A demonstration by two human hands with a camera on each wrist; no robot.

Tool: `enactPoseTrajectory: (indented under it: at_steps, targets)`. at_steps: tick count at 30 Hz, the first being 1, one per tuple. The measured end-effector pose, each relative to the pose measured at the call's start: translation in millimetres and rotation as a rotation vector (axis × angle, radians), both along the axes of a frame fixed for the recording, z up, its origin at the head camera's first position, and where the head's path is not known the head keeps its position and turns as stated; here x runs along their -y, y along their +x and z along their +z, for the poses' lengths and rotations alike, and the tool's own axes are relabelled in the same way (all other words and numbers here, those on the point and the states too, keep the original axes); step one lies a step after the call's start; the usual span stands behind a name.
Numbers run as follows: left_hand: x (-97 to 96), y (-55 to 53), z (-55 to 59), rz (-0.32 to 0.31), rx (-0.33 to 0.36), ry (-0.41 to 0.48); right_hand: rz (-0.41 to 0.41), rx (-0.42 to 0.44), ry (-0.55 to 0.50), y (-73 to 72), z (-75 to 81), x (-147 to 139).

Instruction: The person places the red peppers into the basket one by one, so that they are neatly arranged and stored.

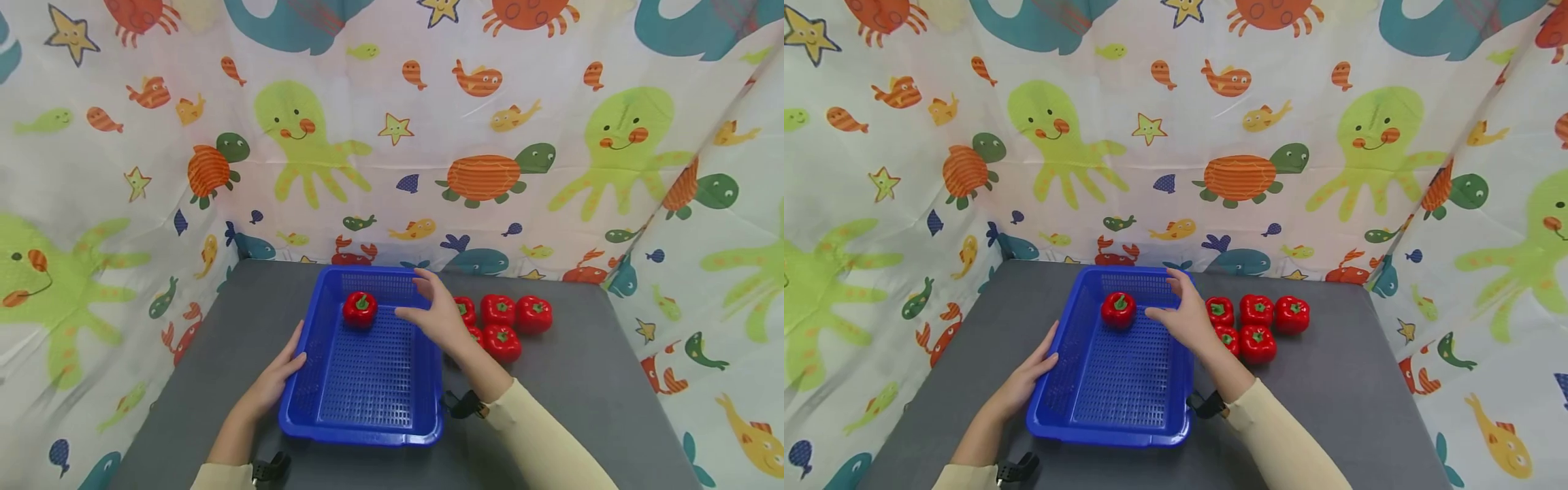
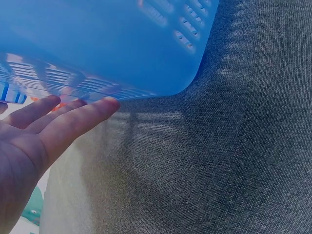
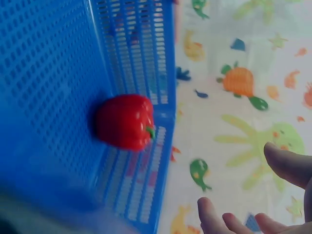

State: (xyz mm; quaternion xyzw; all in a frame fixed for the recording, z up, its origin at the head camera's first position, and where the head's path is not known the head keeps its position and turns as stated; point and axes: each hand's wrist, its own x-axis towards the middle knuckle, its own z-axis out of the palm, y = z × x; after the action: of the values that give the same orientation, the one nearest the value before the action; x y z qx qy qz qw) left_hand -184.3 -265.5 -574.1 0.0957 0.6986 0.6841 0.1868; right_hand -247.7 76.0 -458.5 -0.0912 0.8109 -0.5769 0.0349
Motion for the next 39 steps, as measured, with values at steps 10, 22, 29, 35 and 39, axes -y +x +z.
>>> enactPoseTrajectory:
  at_steps: [10, 22, 29, 35, 39]
  targets:
    - [0.5, -1.3, 0.1, 0.000, -0.014, -0.012, -0.153, -0.112, -0.016, 47.7, 6.6, -58]
    - [-1.1, -1.8, 1.6, 0.024, -0.015, -0.027, -0.327, -0.166, 0.070, 68.2, -10.8, -118]
    - [-1.4, -1.1, -1.7, 0.025, 0.001, -0.014, -0.339, -0.151, 0.145, 69.3, -35.6, -144]
    - [-2.0, -1.5, -0.1, 0.016, -0.005, -0.004, -0.290, -0.035, 0.134, 57.5, -73.0, -164]
    - [-1.9, -0.6, 0.3, 0.023, -0.016, -0.021, -0.245, 0.039, 0.105, 46.1, -107.8, -178]
